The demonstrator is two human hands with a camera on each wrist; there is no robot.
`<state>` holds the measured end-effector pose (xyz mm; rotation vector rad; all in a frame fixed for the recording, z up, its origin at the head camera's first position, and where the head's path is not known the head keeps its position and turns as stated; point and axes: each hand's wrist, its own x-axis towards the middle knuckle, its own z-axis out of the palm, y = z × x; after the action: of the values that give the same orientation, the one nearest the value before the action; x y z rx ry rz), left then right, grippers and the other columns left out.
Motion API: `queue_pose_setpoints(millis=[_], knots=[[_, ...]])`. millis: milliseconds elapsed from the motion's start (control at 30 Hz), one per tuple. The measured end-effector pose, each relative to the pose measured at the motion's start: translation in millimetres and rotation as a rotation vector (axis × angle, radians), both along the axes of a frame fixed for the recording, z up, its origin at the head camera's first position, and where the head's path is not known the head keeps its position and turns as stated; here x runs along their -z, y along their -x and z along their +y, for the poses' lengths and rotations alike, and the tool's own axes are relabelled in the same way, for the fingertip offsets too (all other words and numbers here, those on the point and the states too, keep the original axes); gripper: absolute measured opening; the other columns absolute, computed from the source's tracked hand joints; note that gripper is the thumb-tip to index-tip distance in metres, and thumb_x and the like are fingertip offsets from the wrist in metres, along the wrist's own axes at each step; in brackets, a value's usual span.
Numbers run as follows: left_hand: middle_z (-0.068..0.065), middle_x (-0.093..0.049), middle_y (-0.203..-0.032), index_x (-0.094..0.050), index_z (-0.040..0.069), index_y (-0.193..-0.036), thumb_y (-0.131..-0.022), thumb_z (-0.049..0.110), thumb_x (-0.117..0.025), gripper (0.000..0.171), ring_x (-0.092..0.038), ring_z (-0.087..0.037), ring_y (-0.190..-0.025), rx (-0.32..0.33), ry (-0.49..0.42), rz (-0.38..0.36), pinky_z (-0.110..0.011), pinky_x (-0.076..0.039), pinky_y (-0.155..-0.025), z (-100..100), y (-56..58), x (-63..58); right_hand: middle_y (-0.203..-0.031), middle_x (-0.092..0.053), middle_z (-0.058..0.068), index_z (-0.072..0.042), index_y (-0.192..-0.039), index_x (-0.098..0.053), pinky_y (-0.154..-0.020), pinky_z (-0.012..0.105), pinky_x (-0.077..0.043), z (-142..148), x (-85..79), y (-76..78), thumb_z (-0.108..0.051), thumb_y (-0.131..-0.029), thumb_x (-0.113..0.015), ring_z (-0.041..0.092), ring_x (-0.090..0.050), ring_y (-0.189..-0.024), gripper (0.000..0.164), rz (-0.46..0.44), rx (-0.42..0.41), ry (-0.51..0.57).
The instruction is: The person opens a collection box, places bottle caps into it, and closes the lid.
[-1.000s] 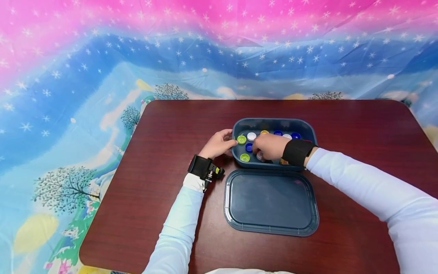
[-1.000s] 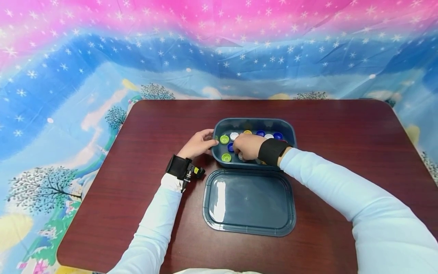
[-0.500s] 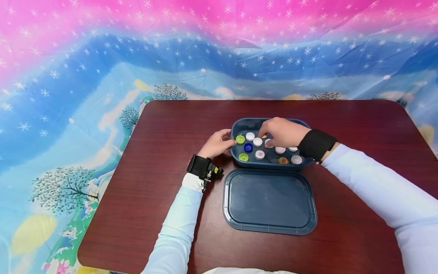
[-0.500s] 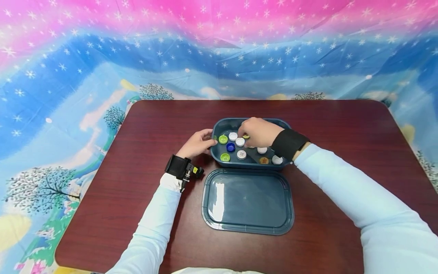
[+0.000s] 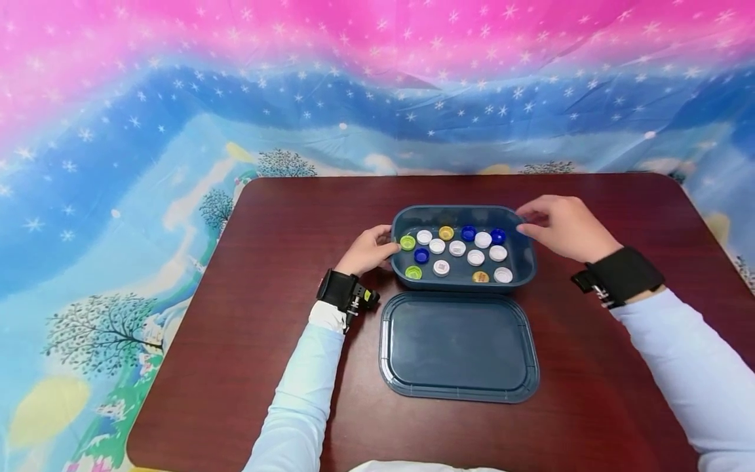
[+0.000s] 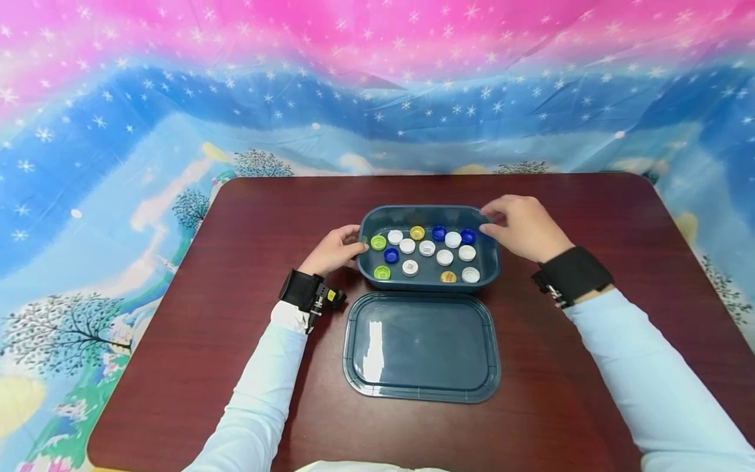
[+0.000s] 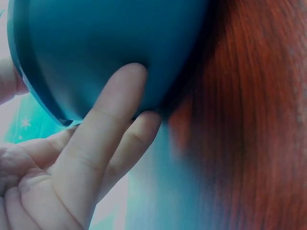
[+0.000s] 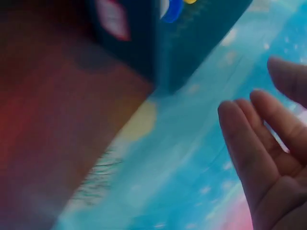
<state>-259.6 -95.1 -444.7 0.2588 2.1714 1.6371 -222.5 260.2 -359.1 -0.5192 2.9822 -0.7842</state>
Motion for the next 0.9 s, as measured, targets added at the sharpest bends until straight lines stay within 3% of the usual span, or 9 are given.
queue_pose_setpoints(millis=[67,233,367,467,633,900], knots=[[-0.018,-0.058,-0.125,-0.041,0.003,-0.145,-0.096,0.01,-0.059,0.053,-0.068,-0.028,-0.091,0.001,-0.003,0.001,-0.039,-0.058,-0.072,0,-0.8,-0.2,-0.113,-0.063,0.024,0.004,-0.122,-0.063,-0.08,0.049,-0.05,13,8.3,-8.4,-0.016,-0.094,-0.066,0.036,-0.06,-0.099,0.035,-0.029,0.073,0.058],[-0.018,-0.058,-0.127,-0.042,0.005,-0.144,-0.096,0.01,-0.059,0.051,-0.068,-0.028,-0.092,-0.005,0.008,0.003,-0.039,-0.058,-0.073,0,-2.6,0.8,-0.113,-0.064,0.023,0.003,-0.129,-0.058,-0.077,0.03,-0.052,28,29.5,-22.9,-0.031,-0.096,-0.062,0.036,-0.061,-0.1,0.047,-0.127,0.175,0.159],[-0.018,-0.057,-0.129,-0.042,0.004,-0.145,-0.097,0.01,-0.058,0.051,-0.067,-0.029,-0.094,-0.001,-0.006,-0.002,-0.039,-0.058,-0.074,1,-3.8,0.6,-0.115,-0.063,0.025,0.006,-0.133,-0.054,-0.082,0.039,-0.054,29,42.7,-31.8,-0.032,-0.098,-0.059,0.037,-0.061,-0.103,0.052,-0.181,0.204,0.218],[-0.019,-0.057,-0.128,-0.043,0.004,-0.144,-0.097,0.01,-0.058,0.05,-0.067,-0.029,-0.093,0.001,-0.024,-0.004,-0.04,-0.058,-0.074,1,-4.9,0.6,-0.119,-0.06,0.028,0.008,-0.136,-0.05,-0.085,0.046,-0.053,29,50.6,-35.1,-0.029,-0.1,-0.056,0.038,-0.063,-0.105,0.052,-0.235,0.205,0.288],[-0.018,-0.059,-0.123,-0.045,0.005,-0.142,-0.097,0.01,-0.058,0.047,-0.068,-0.027,-0.088,-0.011,-0.012,0.001,-0.04,-0.058,-0.073,0,-6.9,1.8,-0.127,-0.055,0.031,0.009,-0.141,-0.042,-0.086,0.041,-0.052,27,59.3,-36.0,-0.026,-0.102,-0.051,0.037,-0.064,-0.105,0.053,-0.319,0.18,0.387],[-0.021,-0.059,-0.123,-0.045,0.002,-0.142,-0.097,0.009,-0.057,0.047,-0.068,-0.028,-0.087,0.008,-0.01,0.019,-0.045,-0.057,-0.075,2,-7.4,-4.4,-0.128,-0.053,0.032,0.01,-0.142,-0.04,-0.085,0.038,-0.053,27,62.0,-38.4,-0.025,-0.104,-0.048,0.038,-0.064,-0.104,0.053,-0.334,0.164,0.452]])
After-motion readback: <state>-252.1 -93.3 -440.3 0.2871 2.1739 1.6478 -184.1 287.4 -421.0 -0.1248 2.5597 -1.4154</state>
